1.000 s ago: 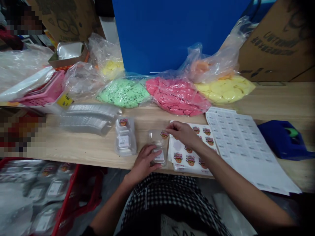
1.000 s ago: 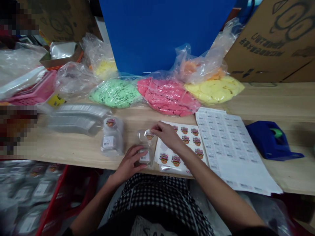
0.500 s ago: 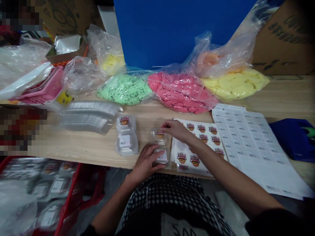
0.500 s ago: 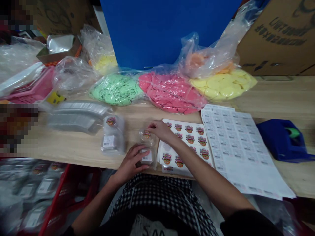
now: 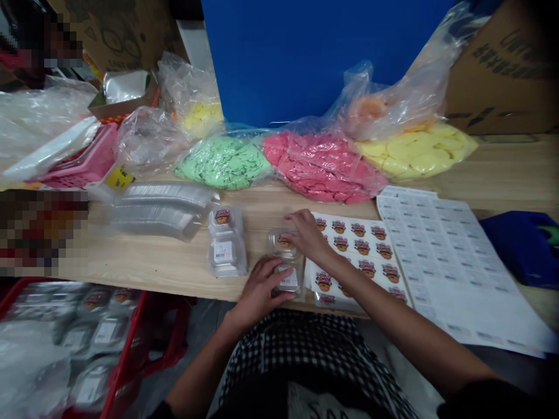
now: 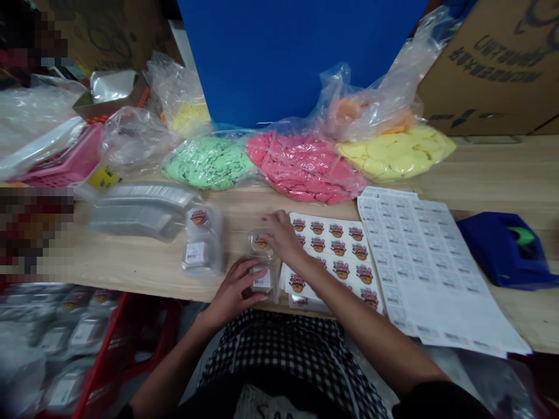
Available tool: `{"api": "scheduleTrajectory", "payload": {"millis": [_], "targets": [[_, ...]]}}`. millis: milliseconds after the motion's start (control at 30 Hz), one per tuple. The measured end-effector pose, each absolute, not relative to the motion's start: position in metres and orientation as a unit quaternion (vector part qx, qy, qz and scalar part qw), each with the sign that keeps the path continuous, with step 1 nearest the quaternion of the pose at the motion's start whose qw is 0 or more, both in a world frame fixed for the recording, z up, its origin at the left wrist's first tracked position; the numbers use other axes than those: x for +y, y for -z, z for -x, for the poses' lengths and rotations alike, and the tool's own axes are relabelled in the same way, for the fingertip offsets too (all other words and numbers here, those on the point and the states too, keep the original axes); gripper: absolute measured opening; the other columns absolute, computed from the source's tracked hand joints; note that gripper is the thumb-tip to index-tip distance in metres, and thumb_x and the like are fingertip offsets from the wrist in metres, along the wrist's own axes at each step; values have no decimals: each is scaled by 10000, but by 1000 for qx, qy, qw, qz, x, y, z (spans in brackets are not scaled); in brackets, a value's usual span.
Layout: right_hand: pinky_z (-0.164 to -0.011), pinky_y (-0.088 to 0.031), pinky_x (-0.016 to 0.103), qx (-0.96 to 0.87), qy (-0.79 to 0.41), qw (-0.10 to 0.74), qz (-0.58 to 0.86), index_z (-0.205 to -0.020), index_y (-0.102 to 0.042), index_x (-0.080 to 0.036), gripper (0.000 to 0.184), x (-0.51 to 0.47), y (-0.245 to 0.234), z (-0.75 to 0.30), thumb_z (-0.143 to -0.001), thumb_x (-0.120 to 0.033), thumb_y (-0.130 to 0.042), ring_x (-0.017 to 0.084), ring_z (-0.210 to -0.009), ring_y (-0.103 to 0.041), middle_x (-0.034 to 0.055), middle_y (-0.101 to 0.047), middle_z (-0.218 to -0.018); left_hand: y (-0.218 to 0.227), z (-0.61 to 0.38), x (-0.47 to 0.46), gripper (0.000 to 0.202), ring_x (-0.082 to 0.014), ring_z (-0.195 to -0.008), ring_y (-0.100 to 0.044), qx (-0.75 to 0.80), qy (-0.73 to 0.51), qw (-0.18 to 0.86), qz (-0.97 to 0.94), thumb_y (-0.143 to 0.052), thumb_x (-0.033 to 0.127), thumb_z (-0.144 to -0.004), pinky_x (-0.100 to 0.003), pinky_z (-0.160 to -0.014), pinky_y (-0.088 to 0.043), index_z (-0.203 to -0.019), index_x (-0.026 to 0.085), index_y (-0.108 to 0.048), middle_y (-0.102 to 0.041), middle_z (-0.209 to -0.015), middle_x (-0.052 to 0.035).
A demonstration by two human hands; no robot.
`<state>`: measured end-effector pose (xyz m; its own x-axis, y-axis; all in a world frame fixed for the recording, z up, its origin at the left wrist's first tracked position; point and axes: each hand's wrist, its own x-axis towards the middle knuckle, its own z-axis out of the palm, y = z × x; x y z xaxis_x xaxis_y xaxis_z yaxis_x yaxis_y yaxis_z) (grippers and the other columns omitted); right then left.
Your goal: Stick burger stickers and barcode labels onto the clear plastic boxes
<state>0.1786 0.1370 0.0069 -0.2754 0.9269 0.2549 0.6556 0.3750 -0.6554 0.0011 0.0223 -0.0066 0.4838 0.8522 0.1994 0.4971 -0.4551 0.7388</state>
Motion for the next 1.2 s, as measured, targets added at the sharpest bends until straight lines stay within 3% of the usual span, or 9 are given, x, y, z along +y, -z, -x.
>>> {"api": "scheduleTrajectory", "payload": {"millis": [133,300,433,567,767,900,967,1100,1200], "targets": [[-772,-426,332,-688,-221,412,556,-964,-581,-179,200,129,-13,-192,-785,-232,-511,190,-876,-512,84,-514,-974,4,-3,19,528,-258,-1238,-403,423,-339,326,-774,-673,351,-753,-500,-1043,-340,-1249,289,-505,-491,-1293,-87],[-744,-403,302,-581,-268,496,587,-880,-603,-193,236,99,-43,-211,-841,-389,-477,161,-810,-525,38,-579,-869,-15,-6,12,604,-260,-1274,-398,440,-444,402,-669,-671,388,-750,-466,-1078,-314,-1296,266,-444,-449,-1352,-99],[-671,-389,281,-500,-450,470,571,-765,-627,-181,369,70,-68,-209,-826,-509,-471,139,-692,-534,29,-632,-757,-27,-9,12,646,-259,-1309,-367,424,-500,464,-596,-663,393,-758,-429,-1101,-297,-1327,250,-393,-418,-1393,-95],[-642,-378,260,-470,-641,384,469,-774,-648,-170,392,49,-86,-198,-764,-549,-550,127,-683,-550,41,-668,-777,-33,-16,14,643,-260,-1295,-390,404,-533,483,-566,-697,381,-728,-428,-1102,-300,-1296,239,-432,-440,-1379,-92],[-668,-407,264,-435,-689,409,411,-735,-632,-165,343,36,-100,-198,-699,-505,-648,121,-659,-545,20,-640,-706,-40,-24,13,684,-270,-1249,-450,390,-550,505,-539,-708,462,-687,-410,-1041,-392,-1277,221,-463,-495,-1341,-100],[-649,-420,279,-522,-614,412,426,-699,-591,-179,324,32,-101,-205,-806,-476,-516,135,-622,-537,13,-601,-643,-48,-26,13,667,-265,-1207,-491,376,-560,533,-511,-768,408,-628,-390,-1004,-427,-1221,212,-533,-535,-1303,-91],[-639,-423,294,-602,-497,406,476,-775,-608,-188,308,30,-98,-208,-853,-430,-433,154,-632,-548,24,-612,-661,-58,-26,12,647,-261,-1154,-534,381,-552,559,-487,-808,348,-579,-382,-972,-450,-1167,203,-581,-571,-1260,-86],[-745,-402,343,-737,-177,412,507,-1013,-609,-192,313,25,-84,-217,-907,-298,-334,197,-819,-581,70,-660,-880,-90,-25,3,591,-241,-1102,-567,401,-538,618,-409,-834,285,-545,-342,-937,-455,-1091,184,-633,-624,-1179,-83],[-724,-359,341,-788,-40,385,478,-1008,-604,-175,297,21,-76,-227,-918,-201,-321,189,-782,-567,60,-649,-819,-116,-18,-7,541,-228,-1095,-570,389,-511,676,-362,-837,271,-548,-290,-895,-462,-1049,170,-659,-645,-1137,-95]]}}
